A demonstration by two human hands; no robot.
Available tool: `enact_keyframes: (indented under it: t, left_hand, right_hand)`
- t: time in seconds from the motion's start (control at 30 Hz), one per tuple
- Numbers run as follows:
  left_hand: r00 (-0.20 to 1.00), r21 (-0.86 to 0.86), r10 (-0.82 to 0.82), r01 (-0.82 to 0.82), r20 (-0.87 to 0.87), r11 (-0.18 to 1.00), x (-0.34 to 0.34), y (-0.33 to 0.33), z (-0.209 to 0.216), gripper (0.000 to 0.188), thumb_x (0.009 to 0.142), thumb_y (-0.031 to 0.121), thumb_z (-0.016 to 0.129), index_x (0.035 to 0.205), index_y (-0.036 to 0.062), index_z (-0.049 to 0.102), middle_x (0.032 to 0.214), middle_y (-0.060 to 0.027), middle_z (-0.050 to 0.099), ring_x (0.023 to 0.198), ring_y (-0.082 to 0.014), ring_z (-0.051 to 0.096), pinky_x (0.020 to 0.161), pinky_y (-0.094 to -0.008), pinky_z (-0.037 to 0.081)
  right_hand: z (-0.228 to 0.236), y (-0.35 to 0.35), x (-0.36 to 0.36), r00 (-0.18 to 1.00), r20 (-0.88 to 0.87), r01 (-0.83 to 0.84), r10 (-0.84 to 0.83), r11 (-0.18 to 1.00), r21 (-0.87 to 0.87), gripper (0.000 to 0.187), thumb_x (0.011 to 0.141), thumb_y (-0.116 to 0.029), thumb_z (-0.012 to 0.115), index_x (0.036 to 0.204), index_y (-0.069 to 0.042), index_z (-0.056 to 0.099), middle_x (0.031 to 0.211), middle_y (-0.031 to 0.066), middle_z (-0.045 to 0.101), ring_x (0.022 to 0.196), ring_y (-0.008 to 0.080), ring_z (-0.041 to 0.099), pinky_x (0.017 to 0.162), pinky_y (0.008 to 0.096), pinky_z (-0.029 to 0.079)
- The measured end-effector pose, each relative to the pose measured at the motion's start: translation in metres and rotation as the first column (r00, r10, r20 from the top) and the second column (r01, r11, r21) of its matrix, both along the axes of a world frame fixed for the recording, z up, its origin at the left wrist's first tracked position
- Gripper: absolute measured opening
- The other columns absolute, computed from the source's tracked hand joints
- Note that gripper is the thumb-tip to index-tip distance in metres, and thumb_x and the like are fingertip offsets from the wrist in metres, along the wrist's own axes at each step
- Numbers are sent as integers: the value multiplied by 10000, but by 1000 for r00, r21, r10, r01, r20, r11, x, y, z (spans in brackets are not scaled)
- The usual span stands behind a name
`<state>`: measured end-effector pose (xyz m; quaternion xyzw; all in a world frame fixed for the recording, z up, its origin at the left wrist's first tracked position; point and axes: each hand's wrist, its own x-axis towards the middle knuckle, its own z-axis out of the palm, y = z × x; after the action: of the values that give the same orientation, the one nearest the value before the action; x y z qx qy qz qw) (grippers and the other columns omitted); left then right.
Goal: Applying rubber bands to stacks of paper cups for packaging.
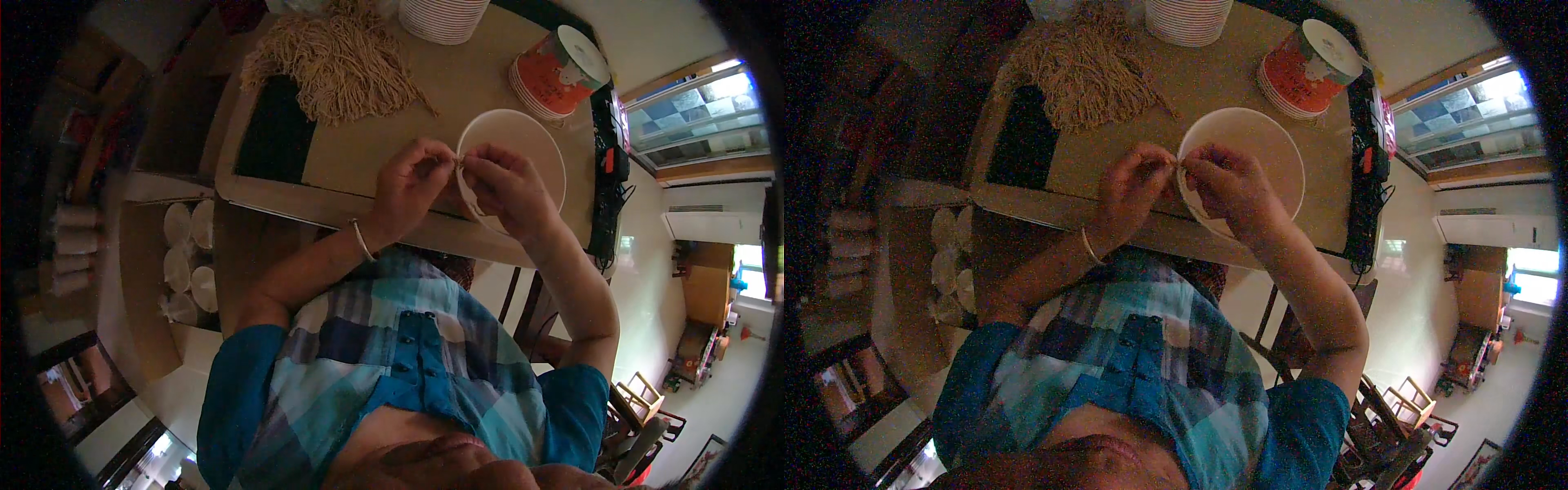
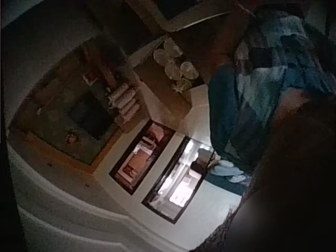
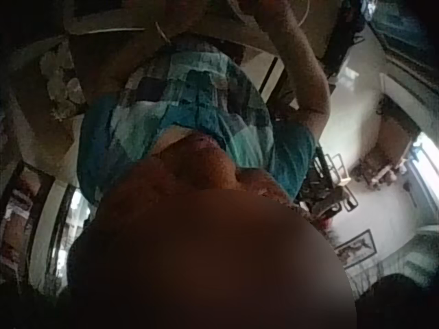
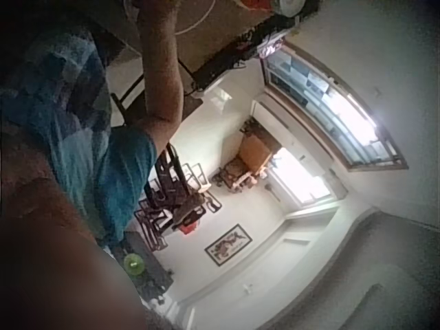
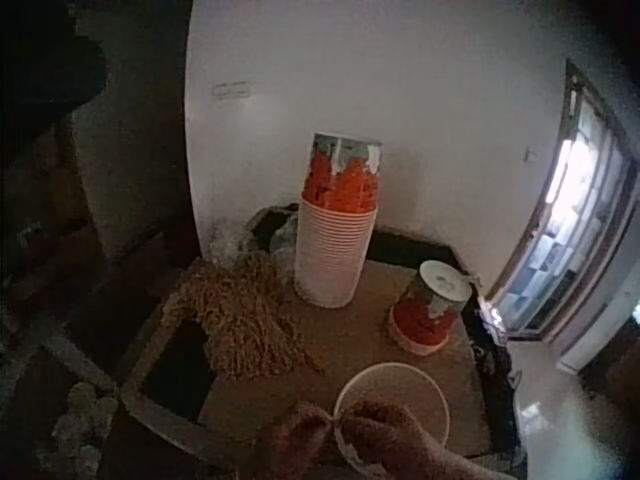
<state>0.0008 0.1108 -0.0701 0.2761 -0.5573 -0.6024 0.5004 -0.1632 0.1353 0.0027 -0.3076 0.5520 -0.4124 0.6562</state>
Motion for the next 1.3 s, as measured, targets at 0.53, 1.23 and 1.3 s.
enact_keyframes:
  t: [0.53, 1.23, 1.3]
  left_hand:
    - [989, 133, -95, 109, -110, 985, 2, -8, 4, 120, 930, 128, 544, 1032, 66, 564, 873, -13, 604, 678, -91, 580, 584, -234, 479]
    - [977, 218, -113, 152, -181, 964, 3, -12, 7, 169, 922, 164, 567, 1054, 59, 577, 979, -25, 618, 785, -92, 575, 630, -240, 487]
    - [975, 212, -124, 163, -183, 964, 3, -10, 12, 179, 917, 155, 574, 1066, 58, 570, 983, -26, 617, 788, -90, 571, 630, -236, 485]
  right_hand:
    - [5, 2, 4, 982, -187, -73, 38, 981, -183, 196, 861, -147, 616, 1052, -106, 599, 776, -47, 551, 536, 21, 395, 429, 173, 285]
    - [-2, -4, 0, 965, -251, -109, 74, 985, -131, 160, 856, -162, 617, 983, -66, 629, 727, -36, 568, 523, 24, 403, 431, 186, 301]
    - [-4, -4, 0, 967, -246, -101, 69, 987, -121, 160, 854, -159, 617, 983, -63, 628, 726, -33, 569, 520, 24, 402, 428, 188, 302]
